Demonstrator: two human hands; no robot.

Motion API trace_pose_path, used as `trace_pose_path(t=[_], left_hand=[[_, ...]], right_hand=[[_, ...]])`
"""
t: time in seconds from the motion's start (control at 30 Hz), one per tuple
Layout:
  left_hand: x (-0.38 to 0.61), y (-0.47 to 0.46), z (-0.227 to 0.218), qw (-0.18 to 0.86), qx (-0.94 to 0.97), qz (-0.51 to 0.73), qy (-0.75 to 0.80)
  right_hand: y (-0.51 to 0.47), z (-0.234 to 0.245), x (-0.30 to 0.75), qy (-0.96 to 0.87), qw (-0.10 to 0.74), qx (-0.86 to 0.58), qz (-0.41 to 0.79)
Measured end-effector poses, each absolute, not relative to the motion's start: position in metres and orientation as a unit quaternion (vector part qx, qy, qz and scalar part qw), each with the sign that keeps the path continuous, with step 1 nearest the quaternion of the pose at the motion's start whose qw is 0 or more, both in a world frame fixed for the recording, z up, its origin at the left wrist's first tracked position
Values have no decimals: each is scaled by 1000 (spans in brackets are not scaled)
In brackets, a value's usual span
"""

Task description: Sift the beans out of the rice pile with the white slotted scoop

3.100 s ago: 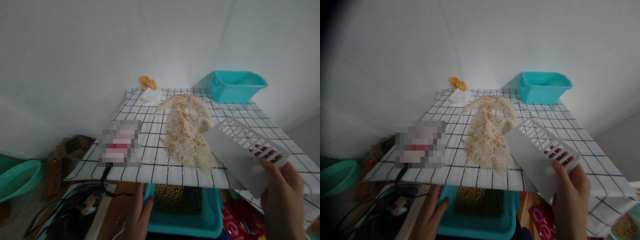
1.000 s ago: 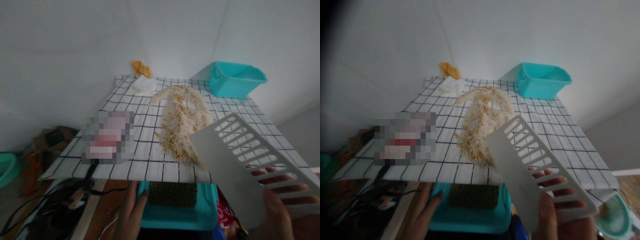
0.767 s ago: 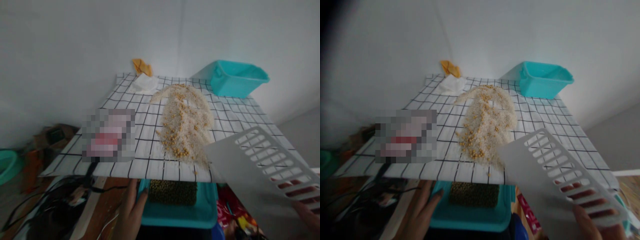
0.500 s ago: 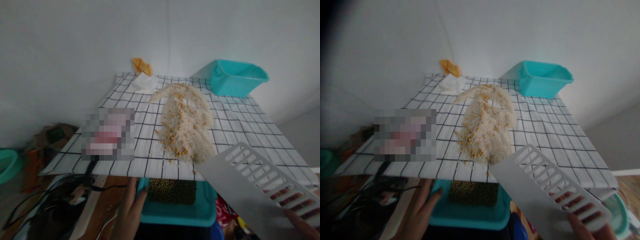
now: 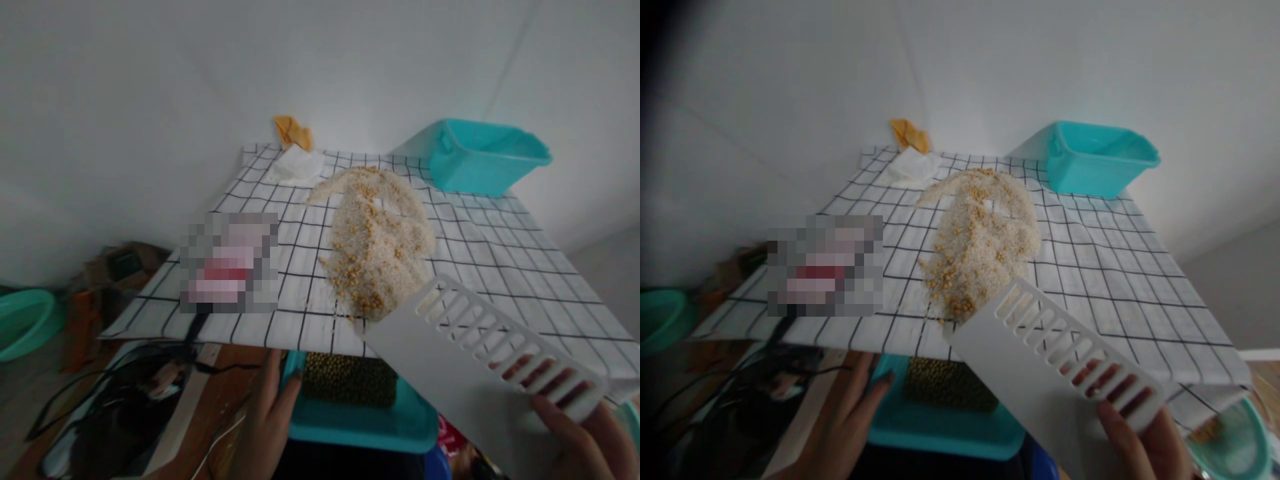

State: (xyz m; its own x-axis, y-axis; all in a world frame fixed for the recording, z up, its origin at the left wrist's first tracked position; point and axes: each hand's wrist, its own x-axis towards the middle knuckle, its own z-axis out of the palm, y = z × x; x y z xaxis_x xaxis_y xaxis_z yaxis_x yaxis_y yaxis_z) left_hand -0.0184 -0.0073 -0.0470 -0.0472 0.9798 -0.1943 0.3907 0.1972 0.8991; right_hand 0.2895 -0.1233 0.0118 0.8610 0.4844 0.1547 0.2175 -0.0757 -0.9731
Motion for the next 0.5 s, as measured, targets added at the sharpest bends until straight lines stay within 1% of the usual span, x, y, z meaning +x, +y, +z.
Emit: trace_pose_path(t=[0.1, 0.13, 0.17, 0.27, 0.4, 0.5], left_hand=[[-19, -7, -50, 450, 522, 331, 644], [-20, -7, -51, 459, 517, 330, 643], [-20, -8, -52, 468, 510, 330, 642], [-21, -10, -56, 490, 489, 332, 641], [-22, -12, -60, 483, 488, 348, 638], [-22, -12, -61, 480, 499, 345, 634]], right_hand=[[-106, 29, 269, -180, 648, -728, 137], [-100, 36, 262, -167, 660, -721, 129], [-95, 42, 256, -162, 677, -707, 125], [-87, 54, 247, -171, 675, -706, 129], [-92, 48, 258, -195, 650, -725, 119], [-92, 42, 264, -192, 662, -715, 114]])
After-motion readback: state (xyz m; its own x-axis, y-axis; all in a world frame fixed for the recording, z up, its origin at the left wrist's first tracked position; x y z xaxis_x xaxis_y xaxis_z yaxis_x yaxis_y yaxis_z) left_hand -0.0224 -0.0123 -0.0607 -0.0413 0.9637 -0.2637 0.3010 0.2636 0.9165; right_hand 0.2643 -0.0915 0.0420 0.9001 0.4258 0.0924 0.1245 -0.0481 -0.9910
